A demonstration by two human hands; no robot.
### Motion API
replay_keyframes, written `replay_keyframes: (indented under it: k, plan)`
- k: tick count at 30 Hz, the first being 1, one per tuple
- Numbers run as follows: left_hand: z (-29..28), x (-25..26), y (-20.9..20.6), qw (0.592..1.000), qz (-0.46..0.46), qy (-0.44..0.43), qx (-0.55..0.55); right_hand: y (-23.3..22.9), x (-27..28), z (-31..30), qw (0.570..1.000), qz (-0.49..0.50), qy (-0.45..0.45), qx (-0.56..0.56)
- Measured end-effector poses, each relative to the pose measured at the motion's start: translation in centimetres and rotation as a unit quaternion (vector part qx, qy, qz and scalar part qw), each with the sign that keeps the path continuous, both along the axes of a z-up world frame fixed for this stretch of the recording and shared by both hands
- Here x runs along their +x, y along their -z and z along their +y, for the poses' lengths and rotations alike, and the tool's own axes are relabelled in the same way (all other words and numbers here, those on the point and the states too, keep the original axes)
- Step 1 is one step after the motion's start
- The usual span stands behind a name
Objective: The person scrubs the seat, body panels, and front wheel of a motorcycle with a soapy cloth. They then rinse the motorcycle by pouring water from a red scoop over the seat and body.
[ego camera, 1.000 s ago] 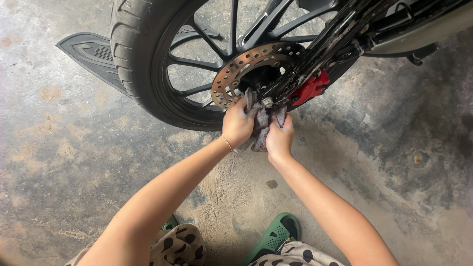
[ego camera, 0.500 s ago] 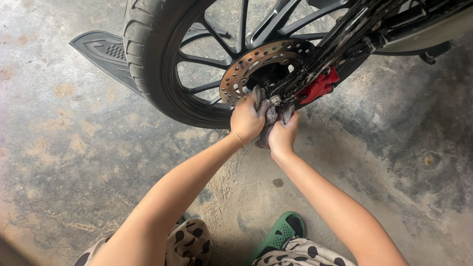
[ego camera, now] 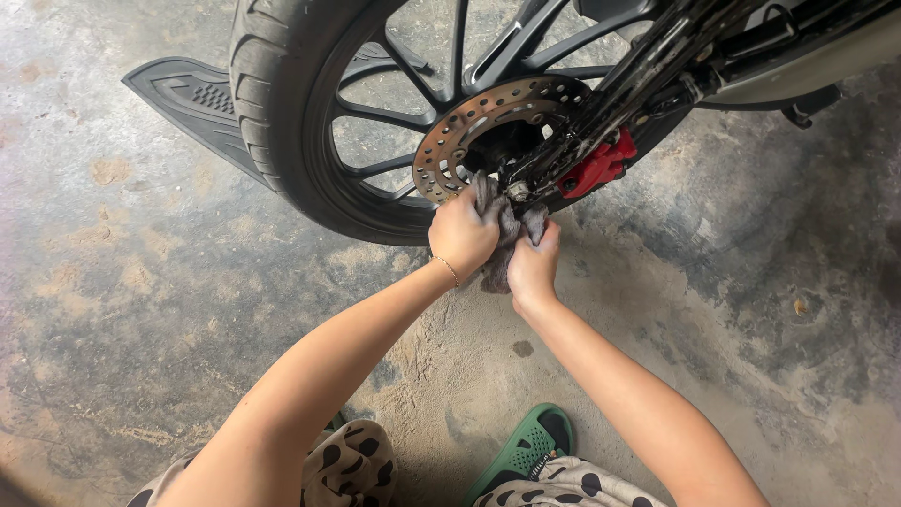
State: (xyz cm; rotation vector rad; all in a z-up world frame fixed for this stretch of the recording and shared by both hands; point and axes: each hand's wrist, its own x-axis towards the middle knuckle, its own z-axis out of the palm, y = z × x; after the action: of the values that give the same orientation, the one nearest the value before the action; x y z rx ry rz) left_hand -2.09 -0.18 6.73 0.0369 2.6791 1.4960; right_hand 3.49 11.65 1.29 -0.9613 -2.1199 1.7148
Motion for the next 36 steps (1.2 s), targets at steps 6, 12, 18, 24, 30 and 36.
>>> replay_keyframes:
  k: [6,12,18,24,30,36]
  plan:
    - [0.0,1.2,0.3,1.0,-0.001,-0.014,0.011,1.2,0.4,-0.2,0.999,0.015,-0.009,-0.03]
    - [-1.6,1.5,3.1,0.978,-0.148,-0.026,0.145,-2.3,3.6,-1.7,0.985,0.001,-0.149,0.085]
    - [-5.4,-0.5,0.9,0.818,-0.393,0.213,0.362,-7.5,5.4,-4.3,0.81,0.12,-0.328,0.471]
    - [-7.1,-1.9,-2.8,0.833,-0.408,0.245,0.281,-9.2,4.5,-5.0,0.746,0.091,-0.346,0.561]
    - [-6.2,-2.0,-1.1,0.858,-0.37,0.232,0.271,-9.7,4.1,-5.5,0.715,0.073,-0.333,0.61]
    - [-5.7,-2.0,-0.2,0.876,-0.35,0.219,0.249,-9.6,4.1,-5.6,0.687,0.057,-0.336,0.641]
